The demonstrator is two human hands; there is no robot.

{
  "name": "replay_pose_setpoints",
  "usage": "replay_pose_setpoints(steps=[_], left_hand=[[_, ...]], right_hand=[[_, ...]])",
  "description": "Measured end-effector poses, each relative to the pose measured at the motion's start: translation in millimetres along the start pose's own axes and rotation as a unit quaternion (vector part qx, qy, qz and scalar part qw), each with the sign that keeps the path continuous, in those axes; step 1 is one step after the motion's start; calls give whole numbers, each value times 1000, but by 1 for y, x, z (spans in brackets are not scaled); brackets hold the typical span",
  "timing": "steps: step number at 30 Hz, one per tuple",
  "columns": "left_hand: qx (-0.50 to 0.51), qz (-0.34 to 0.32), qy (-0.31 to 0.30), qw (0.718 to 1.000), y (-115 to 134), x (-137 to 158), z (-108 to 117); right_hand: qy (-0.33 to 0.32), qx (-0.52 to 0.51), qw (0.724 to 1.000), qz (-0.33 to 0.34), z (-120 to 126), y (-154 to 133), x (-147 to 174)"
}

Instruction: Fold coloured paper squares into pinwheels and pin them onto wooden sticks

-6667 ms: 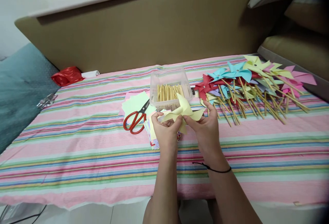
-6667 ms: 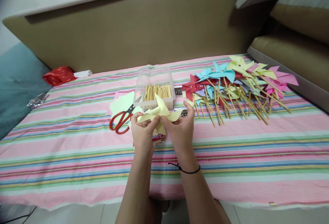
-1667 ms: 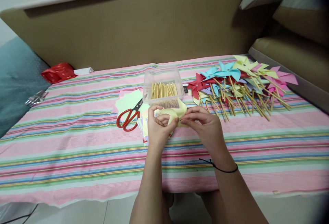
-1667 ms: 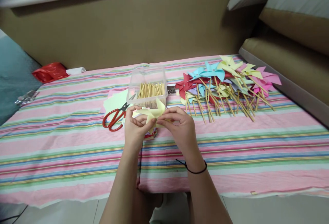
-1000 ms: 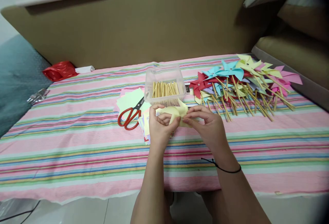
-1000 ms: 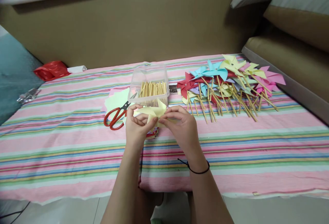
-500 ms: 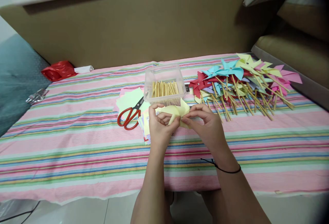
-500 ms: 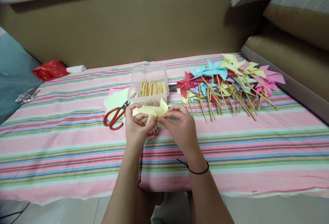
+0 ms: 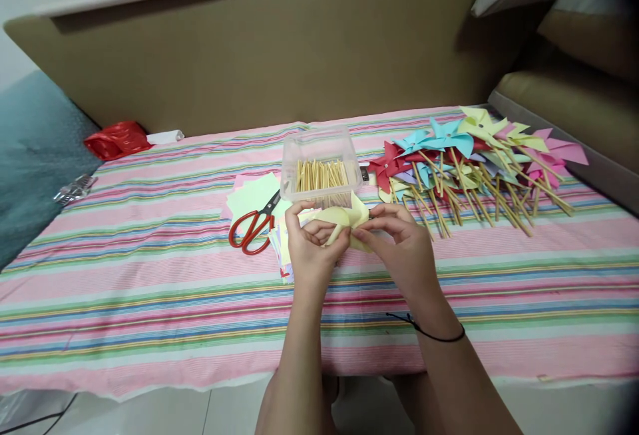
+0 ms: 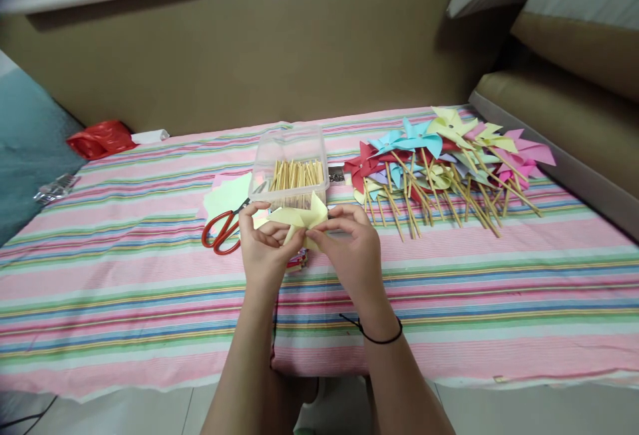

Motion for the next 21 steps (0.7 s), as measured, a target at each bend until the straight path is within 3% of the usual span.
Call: replay_pose_setpoints(steps=[12, 21], left_hand=[[14, -4, -6, 1000, 0, 0, -1], [2, 3, -12, 1000, 0, 0, -2]], right_hand=[[-12, -72, 997, -18, -8, 2, 4], [-10, -61, 998, -4, -6, -1, 4]])
Point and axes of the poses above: each hand's wrist, its own x-axis away from the middle knuckle, its own z-axis out of the back of the hand, y = z × x, the point moved 8 cm from there along -x, towards the middle knuckle, and after that the axes turned 7 degrees about x, right-handed, at the moved point
